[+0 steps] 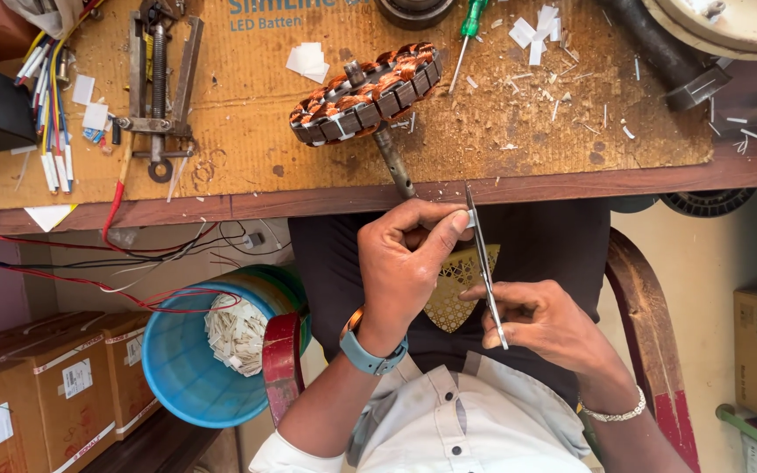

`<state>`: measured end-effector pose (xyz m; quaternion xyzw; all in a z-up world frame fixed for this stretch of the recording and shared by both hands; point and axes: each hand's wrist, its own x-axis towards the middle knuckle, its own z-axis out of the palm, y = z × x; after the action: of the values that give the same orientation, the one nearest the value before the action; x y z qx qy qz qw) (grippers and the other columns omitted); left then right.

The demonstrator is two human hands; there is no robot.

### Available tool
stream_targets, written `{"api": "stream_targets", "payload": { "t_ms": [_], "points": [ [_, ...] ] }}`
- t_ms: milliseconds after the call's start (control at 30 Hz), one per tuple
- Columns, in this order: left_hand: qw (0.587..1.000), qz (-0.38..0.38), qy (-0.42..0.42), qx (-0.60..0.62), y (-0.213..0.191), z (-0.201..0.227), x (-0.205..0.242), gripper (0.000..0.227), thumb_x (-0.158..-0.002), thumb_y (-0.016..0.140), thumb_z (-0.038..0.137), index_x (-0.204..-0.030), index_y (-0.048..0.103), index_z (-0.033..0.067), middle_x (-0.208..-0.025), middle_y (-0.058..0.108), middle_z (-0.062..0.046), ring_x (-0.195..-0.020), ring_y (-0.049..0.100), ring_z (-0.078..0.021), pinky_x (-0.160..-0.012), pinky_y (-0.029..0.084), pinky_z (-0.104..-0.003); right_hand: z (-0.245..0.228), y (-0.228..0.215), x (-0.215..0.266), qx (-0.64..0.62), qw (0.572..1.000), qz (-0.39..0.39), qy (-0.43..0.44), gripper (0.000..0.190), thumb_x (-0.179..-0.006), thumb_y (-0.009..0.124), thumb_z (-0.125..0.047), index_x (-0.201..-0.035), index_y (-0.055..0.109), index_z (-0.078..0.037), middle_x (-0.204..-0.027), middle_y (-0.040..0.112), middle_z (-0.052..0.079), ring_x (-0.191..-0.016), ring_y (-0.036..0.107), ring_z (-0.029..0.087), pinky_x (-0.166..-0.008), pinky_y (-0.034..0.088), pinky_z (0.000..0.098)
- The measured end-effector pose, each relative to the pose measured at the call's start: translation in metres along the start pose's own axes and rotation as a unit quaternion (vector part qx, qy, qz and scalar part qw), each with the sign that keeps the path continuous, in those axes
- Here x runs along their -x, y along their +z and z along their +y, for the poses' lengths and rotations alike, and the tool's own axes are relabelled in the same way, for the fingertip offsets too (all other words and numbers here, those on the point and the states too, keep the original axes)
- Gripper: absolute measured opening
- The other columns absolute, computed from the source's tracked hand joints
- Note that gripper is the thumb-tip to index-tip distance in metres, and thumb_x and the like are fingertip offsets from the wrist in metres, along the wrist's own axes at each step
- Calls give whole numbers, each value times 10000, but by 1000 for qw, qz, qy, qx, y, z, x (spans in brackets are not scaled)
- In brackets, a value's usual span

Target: The person inserts small white plastic spacers into the slots of a motor armature, using shears to trim the spacers as needed. The person repeatedly picks up spacers, trims them, and places them into the armature slots.

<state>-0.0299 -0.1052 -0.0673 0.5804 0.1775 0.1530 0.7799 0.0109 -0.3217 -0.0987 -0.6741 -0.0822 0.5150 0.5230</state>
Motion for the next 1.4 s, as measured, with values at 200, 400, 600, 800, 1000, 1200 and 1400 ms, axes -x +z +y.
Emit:
{"api": "stream_targets", "payload": {
  "t_ms": [200,400,600,800,1000,1200,1400],
  "points": [
    [999,-14,-9,27,-1,-8,1,111,-966,745,74,-1025,761,-18,-903,775,-78,-815,741,-73,-702,586,-197,6,-4,6,72,996,43,13,472,-722,840,-111,-1183,789,-21,-727,804,68,-645,635,70,-585,509,251],
    [998,0,-28,58,-7,-3,-5,157,-1005,716,103,-1102,748,-16,-936,778,-101,-609,661,-76,-452,445,-176,-12,0,13,207,964,166,-23,482,-759,811,-132,-1235,741,-116,-822,842,42,-668,723,54,-578,573,232],
    [995,-42,9,92,-12,3,0,249,-1009,693,72,-1244,686,-12,-1061,762,-114,-739,726,-93,-480,486,-187,-62,-53,38,311,878,344,-117,580,-834,813,-104,-1397,678,-85,-969,800,101,-600,639,138,-483,505,268],
    [995,-55,50,66,-13,12,4,155,-1015,684,41,-1159,709,-10,-1082,717,-62,-720,718,-89,-482,465,-182,-90,-120,18,483,765,417,-86,419,-926,831,-187,-1266,655,-17,-962,753,150,-773,728,204,-649,555,324],
    [996,-47,81,7,-9,17,4,153,-1026,665,32,-1157,744,28,-1107,704,-47,-710,712,-80,-491,469,-188,-113,-154,-11,695,667,269,4,385,-835,847,-258,-1186,769,-122,-998,796,92,-824,777,182,-717,616,314],
    [994,-45,81,-57,-4,17,2,535,-957,721,55,-1460,552,121,-995,768,-45,-675,696,-53,-588,581,-219,-125,-78,18,419,833,298,-204,330,-884,751,-76,-1210,725,-32,-1046,785,114,-868,755,166,-780,604,286],
    [940,-41,261,-216,-8,24,1,520,-978,742,90,-1441,519,170,-1186,733,-115,-1034,770,-211,-843,629,-297,-115,-3,-29,110,940,136,-293,251,-859,711,103,-1109,698,79,-1077,743,113,-961,721,164,-860,593,270]
  ]
}}
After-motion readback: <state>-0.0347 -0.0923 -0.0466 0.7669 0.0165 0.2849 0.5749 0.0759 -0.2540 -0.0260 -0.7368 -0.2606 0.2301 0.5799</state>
